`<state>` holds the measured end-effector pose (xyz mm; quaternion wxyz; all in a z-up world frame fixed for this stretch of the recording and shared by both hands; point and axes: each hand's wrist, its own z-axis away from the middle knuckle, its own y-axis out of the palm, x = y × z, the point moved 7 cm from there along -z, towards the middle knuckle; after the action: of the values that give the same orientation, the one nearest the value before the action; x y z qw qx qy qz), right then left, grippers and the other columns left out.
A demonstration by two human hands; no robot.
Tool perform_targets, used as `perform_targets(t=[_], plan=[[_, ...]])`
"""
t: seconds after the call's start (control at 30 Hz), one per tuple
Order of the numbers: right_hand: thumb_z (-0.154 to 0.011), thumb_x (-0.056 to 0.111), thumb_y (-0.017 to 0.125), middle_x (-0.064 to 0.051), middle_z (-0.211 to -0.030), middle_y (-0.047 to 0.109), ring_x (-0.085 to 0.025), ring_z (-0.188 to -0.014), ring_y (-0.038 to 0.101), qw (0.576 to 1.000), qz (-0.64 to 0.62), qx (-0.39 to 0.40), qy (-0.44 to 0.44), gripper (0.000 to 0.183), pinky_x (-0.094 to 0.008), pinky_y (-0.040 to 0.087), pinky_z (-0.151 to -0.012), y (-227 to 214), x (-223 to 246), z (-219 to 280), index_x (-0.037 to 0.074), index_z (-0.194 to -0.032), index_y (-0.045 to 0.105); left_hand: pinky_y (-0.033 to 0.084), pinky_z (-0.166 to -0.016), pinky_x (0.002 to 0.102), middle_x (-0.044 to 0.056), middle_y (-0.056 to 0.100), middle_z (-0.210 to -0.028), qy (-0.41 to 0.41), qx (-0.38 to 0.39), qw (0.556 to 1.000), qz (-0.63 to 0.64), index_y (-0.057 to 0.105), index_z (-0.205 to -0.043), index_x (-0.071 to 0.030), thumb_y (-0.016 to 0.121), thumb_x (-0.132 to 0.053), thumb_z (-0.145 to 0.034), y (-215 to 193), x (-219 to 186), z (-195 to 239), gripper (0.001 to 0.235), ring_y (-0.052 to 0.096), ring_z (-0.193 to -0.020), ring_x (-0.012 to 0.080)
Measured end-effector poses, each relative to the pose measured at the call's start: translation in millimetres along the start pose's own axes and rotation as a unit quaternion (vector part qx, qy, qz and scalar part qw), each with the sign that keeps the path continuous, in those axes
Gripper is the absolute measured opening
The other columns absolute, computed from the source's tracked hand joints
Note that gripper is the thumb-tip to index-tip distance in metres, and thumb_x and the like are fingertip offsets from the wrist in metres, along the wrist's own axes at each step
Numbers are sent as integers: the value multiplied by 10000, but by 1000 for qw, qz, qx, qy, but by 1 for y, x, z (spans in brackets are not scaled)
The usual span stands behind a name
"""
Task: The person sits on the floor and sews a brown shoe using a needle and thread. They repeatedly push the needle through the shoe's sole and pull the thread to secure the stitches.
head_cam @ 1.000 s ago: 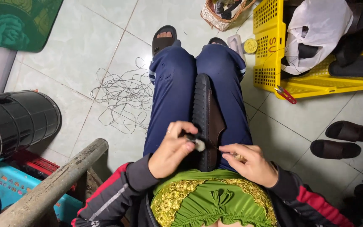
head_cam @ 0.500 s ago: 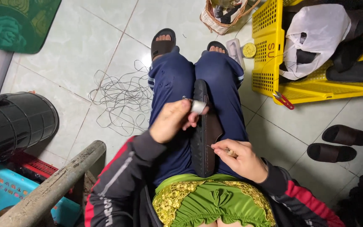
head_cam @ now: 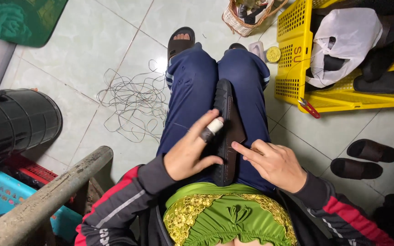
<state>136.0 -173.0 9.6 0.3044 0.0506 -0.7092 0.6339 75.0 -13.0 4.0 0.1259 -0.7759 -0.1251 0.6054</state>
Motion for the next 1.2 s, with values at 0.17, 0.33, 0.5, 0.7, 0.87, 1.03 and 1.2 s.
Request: perform_targets(t=[0.17,0.33,0.5,0.7,0.87,1.03,1.2], plan=[[-940,204,469,18,-717,484,-222,-526,581,998,55,11,-18,403,-324,499,-474,0,0,-3,269,-1328,557,301,-1136,468,276,236,-1497,-51,28,998,-8,269,-1442,43,776,-248,-765,12,12,5,894,320,-1367,424],[-922,224,465,40,-687,464,-179,-476,576,985,169,45,-10,437,-313,504,-430,-8,16,-5,305,-1348,519,313,-1132,477,264,246,-1497,-59,36,997,-29,295,-1450,0,780,-272,-747,18,15,6,896,317,-1367,424],[-893,204,458,43,-758,463,-154,-505,601,981,178,69,20,460,-267,513,-451,25,4,10,291,-1340,519,350,-1105,501,266,279,-1482,-39,7,999,-21,324,-1444,-7,784,-320,-718,22,24,7,914,354,-1344,450],[-925,246,479,84,-800,484,-149,-612,626,992,100,60,38,480,-252,515,-508,40,-5,20,282,-1403,456,347,-1107,483,241,283,-1495,-43,1,999,0,338,-1446,-27,798,-351,-687,21,31,12,945,362,-1350,425],[-897,216,533,7,-773,512,-227,-530,603,998,62,-8,23,454,-324,485,-423,54,-9,13,200,-1350,507,354,-1105,478,243,289,-1494,-39,-15,999,-18,349,-1440,-18,787,-368,-683,23,36,11,942,371,-1342,428],[-874,217,621,-23,-823,579,-262,-560,609,998,19,-58,5,377,-334,472,-425,40,-4,5,132,-1241,600,349,-1108,483,253,286,-1494,-28,-20,999,-22,338,-1444,-10,778,-377,-700,23,29,11,939,363,-1349,431],[-823,113,674,-70,-961,647,-284,-674,646,995,-65,-67,21,405,-329,511,-495,17,1,2,103,-1226,642,396,-1080,484,260,334,-1456,-2,-28,999,-30,374,-1417,-4,780,-381,-703,19,21,9,904,399,-1323,437]])
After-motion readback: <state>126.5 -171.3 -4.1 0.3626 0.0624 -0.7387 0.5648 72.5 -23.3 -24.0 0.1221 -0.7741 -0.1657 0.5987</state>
